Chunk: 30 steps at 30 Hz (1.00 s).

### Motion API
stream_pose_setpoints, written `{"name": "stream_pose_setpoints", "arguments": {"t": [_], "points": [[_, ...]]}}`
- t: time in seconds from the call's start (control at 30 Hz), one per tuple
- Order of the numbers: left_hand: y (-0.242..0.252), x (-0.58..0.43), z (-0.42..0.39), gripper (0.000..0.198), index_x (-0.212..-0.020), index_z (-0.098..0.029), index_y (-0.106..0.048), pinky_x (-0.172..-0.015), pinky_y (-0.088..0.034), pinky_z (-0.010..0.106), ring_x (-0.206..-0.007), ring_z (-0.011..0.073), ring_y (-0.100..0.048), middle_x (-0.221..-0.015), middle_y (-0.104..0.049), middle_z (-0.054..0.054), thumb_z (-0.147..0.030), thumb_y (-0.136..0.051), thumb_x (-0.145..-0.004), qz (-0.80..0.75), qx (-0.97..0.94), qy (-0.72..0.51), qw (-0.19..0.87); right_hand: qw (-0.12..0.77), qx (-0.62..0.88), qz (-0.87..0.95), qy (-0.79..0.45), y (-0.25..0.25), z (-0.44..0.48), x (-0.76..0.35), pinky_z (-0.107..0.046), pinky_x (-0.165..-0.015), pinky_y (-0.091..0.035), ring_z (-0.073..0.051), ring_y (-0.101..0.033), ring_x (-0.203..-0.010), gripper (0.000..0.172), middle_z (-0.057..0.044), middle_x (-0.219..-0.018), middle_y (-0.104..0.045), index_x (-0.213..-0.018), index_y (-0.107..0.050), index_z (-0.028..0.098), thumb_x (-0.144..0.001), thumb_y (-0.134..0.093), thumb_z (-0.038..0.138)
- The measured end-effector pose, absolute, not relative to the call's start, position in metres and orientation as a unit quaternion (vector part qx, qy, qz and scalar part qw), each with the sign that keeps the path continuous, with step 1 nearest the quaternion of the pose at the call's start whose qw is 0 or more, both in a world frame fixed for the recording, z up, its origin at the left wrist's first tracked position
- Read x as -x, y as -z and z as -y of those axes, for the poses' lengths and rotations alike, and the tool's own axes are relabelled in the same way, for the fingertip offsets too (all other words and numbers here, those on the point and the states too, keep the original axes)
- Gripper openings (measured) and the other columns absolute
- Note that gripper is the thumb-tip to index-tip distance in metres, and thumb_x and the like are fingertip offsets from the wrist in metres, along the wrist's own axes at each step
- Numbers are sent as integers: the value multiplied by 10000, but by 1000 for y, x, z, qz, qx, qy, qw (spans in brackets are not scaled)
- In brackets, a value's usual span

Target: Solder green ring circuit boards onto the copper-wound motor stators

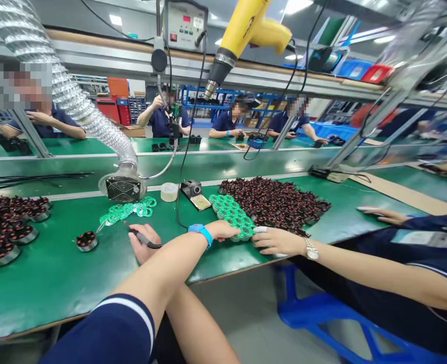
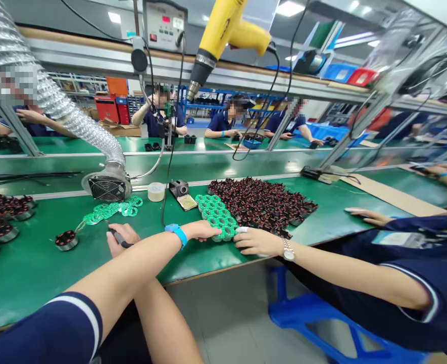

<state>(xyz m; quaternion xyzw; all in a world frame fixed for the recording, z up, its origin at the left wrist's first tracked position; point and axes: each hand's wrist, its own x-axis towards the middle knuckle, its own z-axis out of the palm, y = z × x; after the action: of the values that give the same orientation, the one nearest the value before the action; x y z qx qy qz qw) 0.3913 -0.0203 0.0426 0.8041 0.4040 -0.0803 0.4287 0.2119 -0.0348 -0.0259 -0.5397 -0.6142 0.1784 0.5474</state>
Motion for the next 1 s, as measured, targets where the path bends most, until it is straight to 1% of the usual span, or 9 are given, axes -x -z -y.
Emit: {"name": "stream_pose_setpoints", "arguments": {"t": [0.1, 0.17, 0.27, 0.33, 0.43, 0.53, 0.67, 0.8, 1.0], "points": [[-47, -388, 18, 654, -927, -86, -710, -744, -543, 342, -857, 305, -709, -961, -736, 195, -691, -479, -832, -418, -811, 77, 402, 548, 529, 624, -174, 28, 36, -217, -325, -754, -577, -196, -709, -871, 291, -31, -982, -723, -1096, -690, 377, -881, -506, 444], [-49, -388, 17, 742, -1075, -72, -682, -785, -539, 358, -926, 320, -706, -1055, -719, 215, -716, -384, -860, -448, -808, 49, 379, 545, 522, 633, -172, 29, 37, -221, -340, -735, -587, -201, -718, -861, 304, -45, -977, -726, -1112, -682, 405, -882, -498, 480], [-49, -387, 13, 620, -1335, -88, -506, -848, -519, 369, -1076, 302, -663, -1279, -621, 224, -521, -259, -967, -516, -792, -19, 324, 543, 514, 642, -171, 30, 37, -223, -355, -720, -601, -204, -725, -860, 316, -50, -969, -728, -1131, -671, 424, -884, -489, 502], [-45, -383, 9, 502, -1399, -111, -415, -869, -504, 365, -1136, 284, -628, -1382, -535, 219, -345, -323, -965, -551, -785, -54, 278, 545, 512, 642, -169, 30, 36, -222, -367, -741, -608, -210, -727, -876, 316, -54, -978, -730, -1136, -670, 426, -887, -488, 495], [-37, -372, 1, 459, -1356, -104, -453, -931, -460, 381, -1223, 299, -543, -1418, -468, 220, -171, -421, -904, -566, -795, -87, 201, 547, 514, 640, -166, 29, 36, -219, -385, -769, -615, -220, -727, -879, 317, -62, -980, -728, -1142, -675, 422, -891, -488, 471], [-29, -362, -7, 403, -1284, -72, -525, -970, -414, 414, -1242, 312, -486, -1359, -499, 231, -91, -381, -908, -546, -820, -101, 135, 542, 513, 644, -166, 28, 37, -219, -382, -762, -623, -220, -728, -860, 313, -57, -965, -725, -1144, -677, 421, -888, -499, 456], [-23, -355, -20, 349, -1194, -77, -596, -986, -386, 408, -1212, 280, -488, -1246, -589, 197, -80, -350, -946, -493, -860, -102, 79, 534, 514, 649, -171, 29, 37, -220, -358, -792, -619, -208, -725, -872, 298, -47, -983, -724, -1124, -689, 389, -890, -514, 441], [-24, -346, -34, 270, -1186, -101, -594, -1003, -382, 448, -1201, 275, -497, -1240, -589, 141, -195, -492, -955, -475, -873, -97, 42, 526, 524, 647, -172, 30, 36, -220, -338, -815, -599, -199, -720, -883, 277, -28, -980, -720, -1101, -700, 363, -889, -525, 390], [-39, -338, -29, 354, -1192, -31, -582, -973, -376, 421, -1204, 301, -489, -1251, -558, 244, -40, -343, -931, -477, -873, -96, 35, 511, 518, 662, -179, 26, 37, -219, -304, -800, -571, -178, -696, -848, 255, -8, -979, -708, -1094, -700, 306, -865, -592, 341]]}}
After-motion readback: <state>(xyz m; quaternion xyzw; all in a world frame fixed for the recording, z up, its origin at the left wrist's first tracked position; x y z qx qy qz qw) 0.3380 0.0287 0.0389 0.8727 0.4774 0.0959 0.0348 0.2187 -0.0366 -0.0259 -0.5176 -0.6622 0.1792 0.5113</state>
